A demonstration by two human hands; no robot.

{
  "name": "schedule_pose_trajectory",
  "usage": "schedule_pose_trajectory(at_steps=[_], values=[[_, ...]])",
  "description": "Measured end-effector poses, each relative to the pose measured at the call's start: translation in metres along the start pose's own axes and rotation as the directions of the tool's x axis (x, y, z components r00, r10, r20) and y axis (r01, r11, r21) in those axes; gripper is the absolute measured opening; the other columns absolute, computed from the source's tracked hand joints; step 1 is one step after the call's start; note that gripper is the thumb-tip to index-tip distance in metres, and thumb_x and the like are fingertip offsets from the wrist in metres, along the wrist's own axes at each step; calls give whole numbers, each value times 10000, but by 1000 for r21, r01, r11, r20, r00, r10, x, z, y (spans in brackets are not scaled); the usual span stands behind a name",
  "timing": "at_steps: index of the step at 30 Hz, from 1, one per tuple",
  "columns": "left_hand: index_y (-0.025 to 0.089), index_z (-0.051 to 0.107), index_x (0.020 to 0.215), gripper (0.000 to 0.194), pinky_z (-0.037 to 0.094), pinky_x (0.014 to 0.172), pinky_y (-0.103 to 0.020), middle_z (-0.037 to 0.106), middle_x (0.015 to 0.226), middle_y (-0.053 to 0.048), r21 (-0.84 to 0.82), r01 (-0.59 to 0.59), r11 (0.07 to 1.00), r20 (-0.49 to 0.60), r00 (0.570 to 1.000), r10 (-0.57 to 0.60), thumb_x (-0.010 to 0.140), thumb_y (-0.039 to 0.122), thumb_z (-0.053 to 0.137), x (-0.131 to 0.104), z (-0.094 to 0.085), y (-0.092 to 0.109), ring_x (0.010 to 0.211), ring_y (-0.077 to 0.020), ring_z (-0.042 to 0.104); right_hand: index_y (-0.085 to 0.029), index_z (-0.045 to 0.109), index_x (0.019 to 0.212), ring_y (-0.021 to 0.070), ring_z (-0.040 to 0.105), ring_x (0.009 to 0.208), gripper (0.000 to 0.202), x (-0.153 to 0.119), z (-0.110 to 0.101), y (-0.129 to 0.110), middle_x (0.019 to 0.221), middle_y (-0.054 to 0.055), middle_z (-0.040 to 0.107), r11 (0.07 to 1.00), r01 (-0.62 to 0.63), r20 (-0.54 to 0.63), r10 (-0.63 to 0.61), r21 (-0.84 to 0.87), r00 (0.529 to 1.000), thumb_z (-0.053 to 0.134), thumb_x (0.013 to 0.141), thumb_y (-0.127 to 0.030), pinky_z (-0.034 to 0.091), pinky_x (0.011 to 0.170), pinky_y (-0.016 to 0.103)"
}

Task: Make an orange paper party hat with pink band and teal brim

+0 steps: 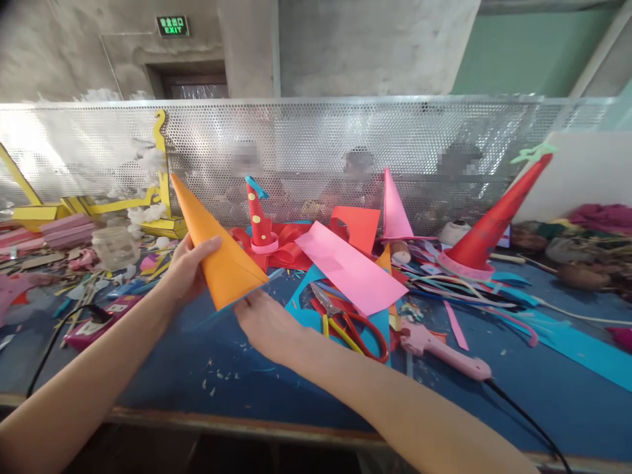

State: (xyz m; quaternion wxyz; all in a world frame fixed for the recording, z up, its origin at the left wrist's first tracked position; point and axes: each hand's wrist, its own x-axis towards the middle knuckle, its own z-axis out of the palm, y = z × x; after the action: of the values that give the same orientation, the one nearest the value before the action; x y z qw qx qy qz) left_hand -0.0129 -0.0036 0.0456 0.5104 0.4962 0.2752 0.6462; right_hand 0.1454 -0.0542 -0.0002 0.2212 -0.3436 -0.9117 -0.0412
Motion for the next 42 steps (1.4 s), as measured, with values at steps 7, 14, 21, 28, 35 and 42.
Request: schedule_pose_trajectory(at_steps=[7,14,21,28,35,42], values=[[237,536,1077,511,565,672,-284,613,896,-5,72,-91,993,-29,995,93,639,245,799,11,-17,7,746,-160,626,-58,537,1288,247,474,1284,425,-44,-6,8,1309,168,581,992,96,29,-98,82,995,396,889,-14,427,1078,401],[226,554,1083,588,542,726,-295,626,950,-13,239,-128,963,195,977,81,572,161,836,4,-14,-10,846,-200,627,-186,685,1046,188,669,922,285,-68,-17,24,993,58,729,952,-165,50,158,257,986,430,940,-118,538,815,329],[226,512,1130,630,516,695,-278,596,944,-4,359,-194,913,310,947,80,595,205,845,2,1,-32,837,-196,599,-226,699,1000,178,703,866,267,-70,-41,32,955,17,754,901,-324,1,338,287,941,438,946,-208,551,761,297],[221,502,1126,668,515,684,-285,599,959,-17,375,-147,915,288,957,36,560,199,855,2,3,-51,841,-207,591,-214,715,1006,208,707,881,242,-79,-79,100,1010,35,756,779,-626,-181,611,-33,770,504,892,-248,547,819,323],[241,484,1181,674,553,740,-348,597,1008,-35,416,-147,897,328,945,3,607,209,834,-2,-2,-59,910,-242,609,-124,657,1036,236,657,974,189,-89,-80,176,1041,97,700,559,-759,-170,756,-334,632,623,875,-216,492,900,453],[255,482,1203,675,579,742,-363,600,1081,-63,382,-87,920,346,936,-55,622,197,821,-6,-9,-57,938,-257,626,-154,633,1053,179,641,922,233,-88,-86,195,1048,59,653,567,-736,-159,742,-369,651,558,944,-346,533,812,379]])
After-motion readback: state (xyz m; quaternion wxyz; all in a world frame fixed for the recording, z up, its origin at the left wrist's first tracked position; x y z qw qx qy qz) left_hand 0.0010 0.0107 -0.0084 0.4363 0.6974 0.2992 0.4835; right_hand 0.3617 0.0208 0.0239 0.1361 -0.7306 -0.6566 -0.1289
